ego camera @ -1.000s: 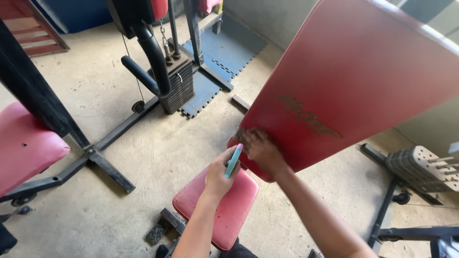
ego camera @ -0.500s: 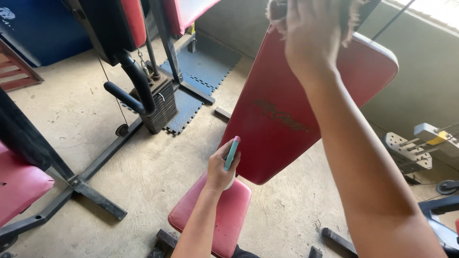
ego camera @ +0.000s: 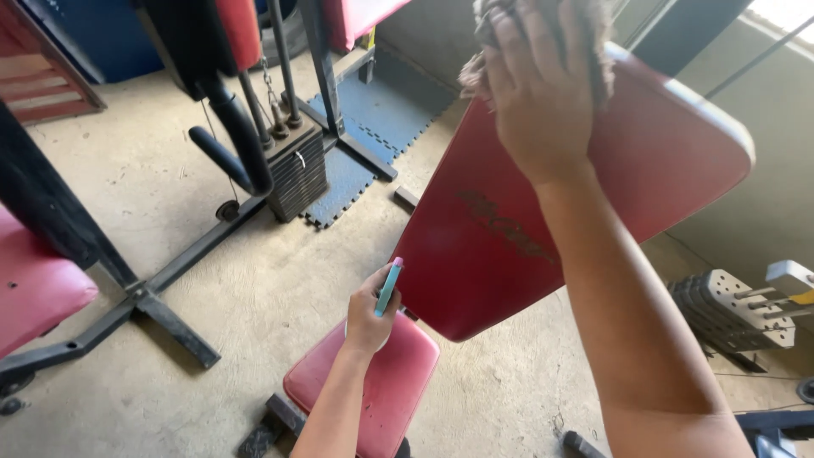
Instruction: Cleaning and wiping down various gym machines using a spray bottle and a cloth.
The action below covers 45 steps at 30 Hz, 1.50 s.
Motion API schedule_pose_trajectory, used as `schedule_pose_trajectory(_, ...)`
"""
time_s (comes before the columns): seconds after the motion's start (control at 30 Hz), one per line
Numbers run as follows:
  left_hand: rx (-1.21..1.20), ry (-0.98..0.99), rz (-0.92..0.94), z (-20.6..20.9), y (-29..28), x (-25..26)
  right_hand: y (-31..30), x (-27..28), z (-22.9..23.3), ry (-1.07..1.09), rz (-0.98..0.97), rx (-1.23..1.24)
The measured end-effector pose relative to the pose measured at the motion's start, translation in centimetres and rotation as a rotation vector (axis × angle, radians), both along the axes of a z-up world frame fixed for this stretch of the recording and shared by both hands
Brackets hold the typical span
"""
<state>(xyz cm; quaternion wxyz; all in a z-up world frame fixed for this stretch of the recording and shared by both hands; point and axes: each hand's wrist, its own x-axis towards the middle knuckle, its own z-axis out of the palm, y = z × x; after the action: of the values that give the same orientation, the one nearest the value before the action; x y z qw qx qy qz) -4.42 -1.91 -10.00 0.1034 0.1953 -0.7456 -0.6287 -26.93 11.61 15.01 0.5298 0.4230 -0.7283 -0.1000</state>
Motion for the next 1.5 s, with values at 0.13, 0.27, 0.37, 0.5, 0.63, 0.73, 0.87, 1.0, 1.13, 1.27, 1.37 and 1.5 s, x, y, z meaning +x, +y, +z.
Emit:
schedule_pose_trajectory(0.13,0.005,0.189,-0.040,0.5,1.1,-2.1,-1.2,-1.3,-0.6,-0.033,-0.041,0.036)
schedule_pose_trajectory(0.27,-0.158,0.330,-0.079,1.5,2.3,-3.6,-4.4,-0.8,-0.7,-0.010,-0.361,0.156)
schedule_pose_trajectory(0.37,-0.135,0.338,-0.079,1.4,2.9,-4.3,-7.0,-3.9,-5.7,-0.031,-0.567,0.269)
schedule_pose_trajectory(0.5,-0.111,0.354,-0.054,-0.5,2.3,-3.4,-11.8,-5.8,-18.1,-0.903,-0.439,-0.295)
schedule_pose_trajectory(0.63,-0.071,0.224,-0.003,-2.6,1.1,-0.5,-13.6,-5.7,-31.8,0.009,-0.664,1.121)
schedule_pose_trajectory(0.73,-0.065,0.246,0.012,-4.0,-0.3,2.1,-14.5,-3.2,-40.0,-0.561,-0.626,0.859)
schedule_pose_trajectory(0.87,-0.207,0.176,0.130,-6.4,-1.4,5.7,-13.3,-2.0,-52.6,-0.538,-0.491,0.774)
schedule_pose_trajectory(1.0,-0.284,0.081,0.165,-8.9,-2.1,7.7,-12.2,0.1,-55.0,-0.703,-0.381,0.696)
schedule_pose_trajectory(1.13,-0.257,0.133,0.186,-11.2,-2.1,8.7,-10.5,4.3,-51.3,-0.522,-0.409,0.750)
schedule_pose_trajectory(1.27,-0.226,0.113,0.183,-12.9,-1.7,9.5,-7.8,7.2,-53.8,-0.395,-0.263,0.792)
schedule_pose_trajectory(1.37,-0.215,0.139,0.185,-15.2,-1.7,9.9,-4.8,10.2,-57.4,-0.436,-0.099,0.705)
schedule_pose_trajectory(1.5,-0.158,0.137,0.140,-19.6,-1.3,10.7,-1.7,15.3,-55.8,-1.320,0.152,0.088)
